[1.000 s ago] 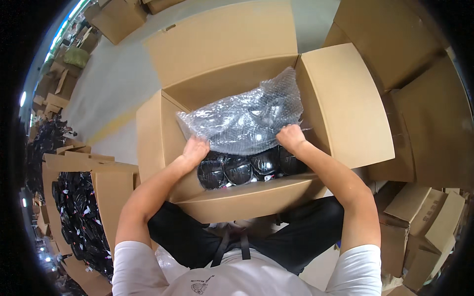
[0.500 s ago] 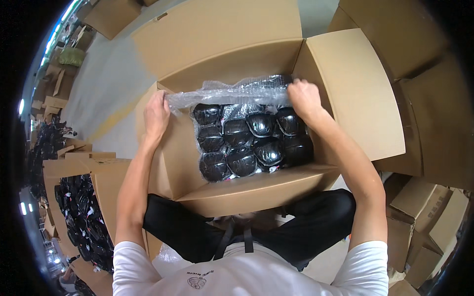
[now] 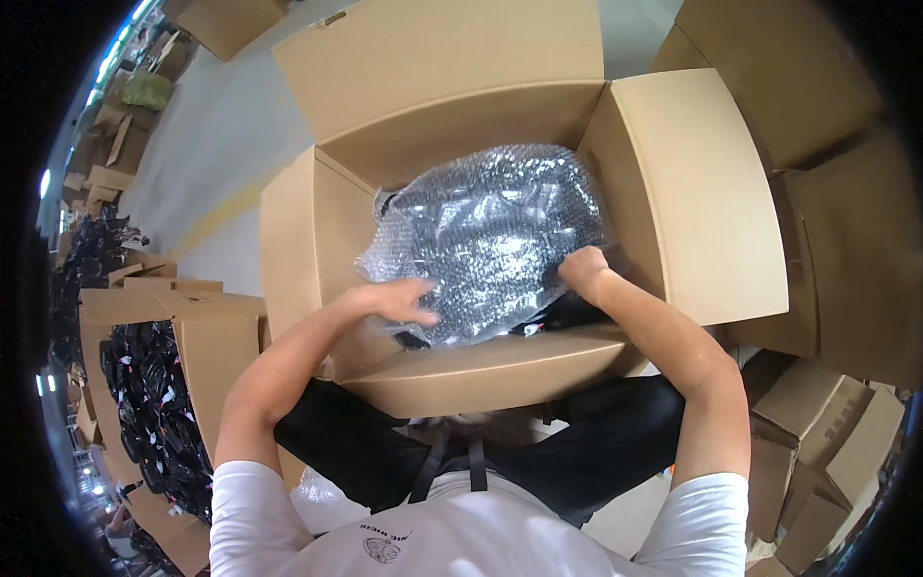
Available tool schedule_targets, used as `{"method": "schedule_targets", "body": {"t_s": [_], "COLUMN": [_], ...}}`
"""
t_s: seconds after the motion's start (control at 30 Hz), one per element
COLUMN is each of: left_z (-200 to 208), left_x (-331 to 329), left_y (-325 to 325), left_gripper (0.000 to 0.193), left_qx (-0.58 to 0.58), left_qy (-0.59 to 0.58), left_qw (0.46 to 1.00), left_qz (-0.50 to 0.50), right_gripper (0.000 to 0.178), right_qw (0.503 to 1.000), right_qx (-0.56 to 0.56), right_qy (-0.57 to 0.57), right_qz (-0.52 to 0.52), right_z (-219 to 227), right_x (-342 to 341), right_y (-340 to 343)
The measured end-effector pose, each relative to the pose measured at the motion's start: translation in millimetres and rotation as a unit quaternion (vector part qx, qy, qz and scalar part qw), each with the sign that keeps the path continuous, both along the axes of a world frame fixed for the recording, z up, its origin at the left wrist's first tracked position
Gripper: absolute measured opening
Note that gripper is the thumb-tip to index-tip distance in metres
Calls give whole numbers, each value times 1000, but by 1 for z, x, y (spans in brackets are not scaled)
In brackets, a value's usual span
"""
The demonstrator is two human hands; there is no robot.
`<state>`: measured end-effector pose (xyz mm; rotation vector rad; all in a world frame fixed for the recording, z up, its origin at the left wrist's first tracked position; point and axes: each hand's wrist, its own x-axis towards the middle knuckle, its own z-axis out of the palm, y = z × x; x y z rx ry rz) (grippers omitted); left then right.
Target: The person sits on the floor and transfers small black electronic devices from a large open cardboard box into a smaller shipping box. They handle the items one by one, placing them into the smaller box which is lined with bubble wrap. The person occasionally adjusts the bubble wrap to fit the items.
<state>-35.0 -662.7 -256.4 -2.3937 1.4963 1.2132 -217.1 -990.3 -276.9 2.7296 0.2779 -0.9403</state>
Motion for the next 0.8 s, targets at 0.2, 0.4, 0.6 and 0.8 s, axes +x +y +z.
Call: {"method": "schedule_targets", "body": {"t_s": [0.2, 0.4, 0.6, 0.8], "left_z": [-30, -12, -84, 29], "left_x": [45, -29, 5, 6], "left_y": [2, -38, 27, -5], "left_gripper": [72, 49, 77, 28], "left_qx": [-45, 41, 14, 34], "left_qy": [-421, -185, -369, -102], "left_qw": [898, 977, 927, 994], "left_qz": [117, 103, 64, -32], "right_gripper": [21, 31, 42, 62], "right_qw": [998, 980, 988, 988], "right_qx": [0, 78, 74, 90], "right_qy": [42, 155, -11, 52], "right_qz": [-36, -95, -132, -112], "right_z": [-7, 21, 8, -34], "right_x": [0, 5, 19, -9], "right_y": [10, 5, 9, -10]}}
